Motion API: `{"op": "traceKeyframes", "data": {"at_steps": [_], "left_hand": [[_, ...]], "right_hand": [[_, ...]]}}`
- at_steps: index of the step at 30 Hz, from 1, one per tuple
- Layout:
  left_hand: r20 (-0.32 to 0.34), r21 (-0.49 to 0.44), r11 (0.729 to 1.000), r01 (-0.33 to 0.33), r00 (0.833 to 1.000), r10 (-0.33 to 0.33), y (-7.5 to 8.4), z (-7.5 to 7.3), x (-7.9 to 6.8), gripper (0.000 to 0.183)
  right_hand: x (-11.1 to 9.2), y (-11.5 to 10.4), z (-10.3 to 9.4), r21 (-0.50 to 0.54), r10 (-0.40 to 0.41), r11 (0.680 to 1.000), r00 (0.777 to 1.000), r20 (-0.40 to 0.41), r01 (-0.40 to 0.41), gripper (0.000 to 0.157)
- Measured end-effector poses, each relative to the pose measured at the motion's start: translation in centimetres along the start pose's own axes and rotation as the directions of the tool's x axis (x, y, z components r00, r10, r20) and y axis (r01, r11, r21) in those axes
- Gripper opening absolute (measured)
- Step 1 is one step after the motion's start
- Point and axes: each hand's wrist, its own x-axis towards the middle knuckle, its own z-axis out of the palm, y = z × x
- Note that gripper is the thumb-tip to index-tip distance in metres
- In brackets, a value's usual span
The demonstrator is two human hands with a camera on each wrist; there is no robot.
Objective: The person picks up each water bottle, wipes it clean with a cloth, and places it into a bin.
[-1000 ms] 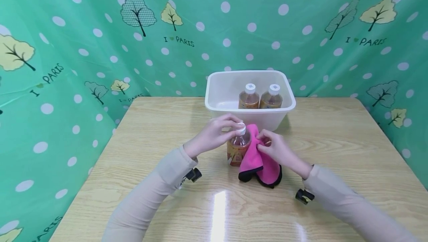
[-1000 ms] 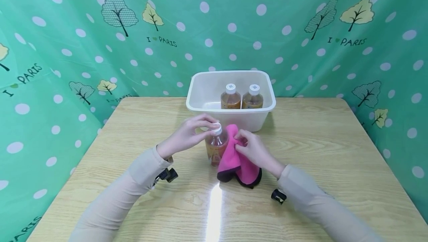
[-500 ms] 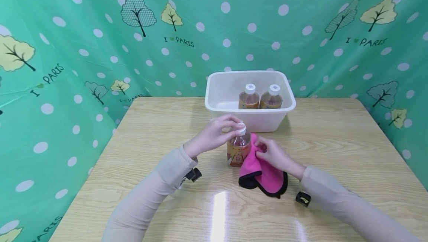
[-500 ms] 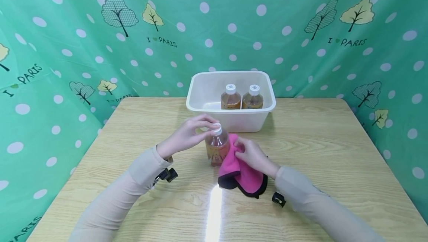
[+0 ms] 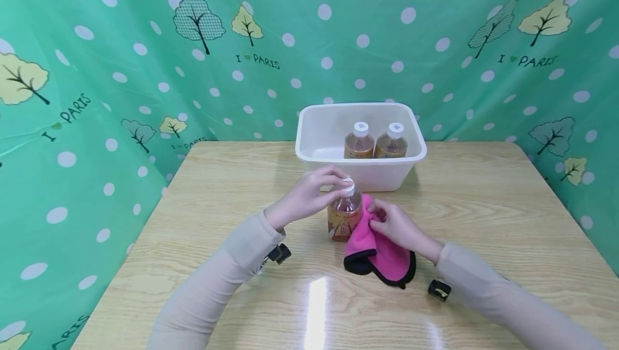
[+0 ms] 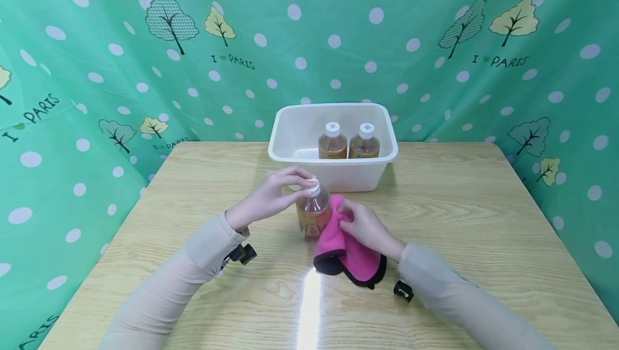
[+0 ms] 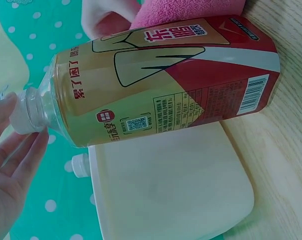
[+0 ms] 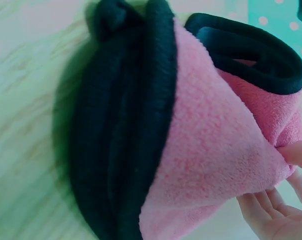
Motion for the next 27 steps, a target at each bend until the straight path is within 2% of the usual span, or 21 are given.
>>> {"op": "traceKeyframes", "data": {"at_steps": [6, 10, 14, 27], "left_hand": [[-0.002, 0.001, 1.0, -0.008, 1.0, 0.008, 0.0, 0.1, -0.1, 0.017], [-0.003, 0.006, 1.0, -0.002, 1.0, 0.002, -0.1, 0.1, 0.0, 0.017], [-0.005, 0.015, 1.0, 0.001, 1.0, -0.001, -0.1, 0.0, -0.1, 0.016], [-0.018, 0.024, 1.0, -0.02, 1.0, 0.021, -0.3, 0.2, -0.1, 0.016]], "right_hand": [[-0.1, -1.2, -0.8, 0.061, -0.077, 0.995, 0.993, -0.086, 0.082, 0.016], [0.0, -2.1, -1.6, 0.063, -0.129, 0.988, 0.979, -0.158, 0.141, 0.017], [0.1, -3.1, -2.4, 0.052, -0.151, 0.985, 0.97, -0.192, 0.163, 0.017], [0.1, -3.8, -2.9, 0.053, -0.131, 0.989, 0.979, -0.157, 0.141, 0.016]]}}
